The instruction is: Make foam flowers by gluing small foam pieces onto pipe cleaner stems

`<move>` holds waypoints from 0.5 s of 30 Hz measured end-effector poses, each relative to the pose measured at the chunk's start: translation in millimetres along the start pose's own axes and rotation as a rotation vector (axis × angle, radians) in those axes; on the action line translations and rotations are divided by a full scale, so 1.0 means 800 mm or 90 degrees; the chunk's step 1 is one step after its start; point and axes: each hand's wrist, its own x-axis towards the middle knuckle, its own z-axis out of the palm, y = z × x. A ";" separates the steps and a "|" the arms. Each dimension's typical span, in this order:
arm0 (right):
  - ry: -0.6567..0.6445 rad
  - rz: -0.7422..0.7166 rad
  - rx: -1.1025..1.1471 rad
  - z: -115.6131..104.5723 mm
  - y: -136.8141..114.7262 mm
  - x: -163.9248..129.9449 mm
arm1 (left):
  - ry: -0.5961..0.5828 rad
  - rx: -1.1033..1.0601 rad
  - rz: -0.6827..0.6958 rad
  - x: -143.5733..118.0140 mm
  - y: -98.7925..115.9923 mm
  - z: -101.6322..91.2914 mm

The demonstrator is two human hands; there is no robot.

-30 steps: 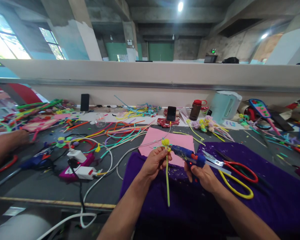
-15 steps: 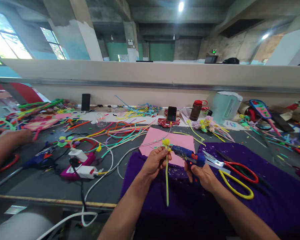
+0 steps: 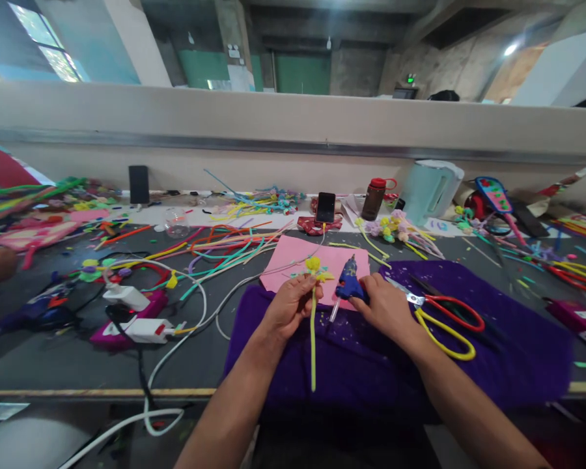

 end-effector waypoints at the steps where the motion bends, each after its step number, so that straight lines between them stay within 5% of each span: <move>1: -0.020 -0.006 -0.023 0.004 0.001 0.000 | -0.006 0.005 -0.010 0.000 0.000 0.001; 5: -0.043 -0.068 0.003 0.007 0.004 0.000 | -0.035 0.037 -0.031 -0.001 -0.002 0.004; 10: 0.100 -0.164 0.371 -0.014 -0.007 0.002 | -0.058 0.078 -0.037 -0.002 -0.005 0.008; 15: 0.088 -0.208 0.547 -0.022 -0.025 0.007 | -0.091 0.101 -0.035 -0.002 -0.008 0.009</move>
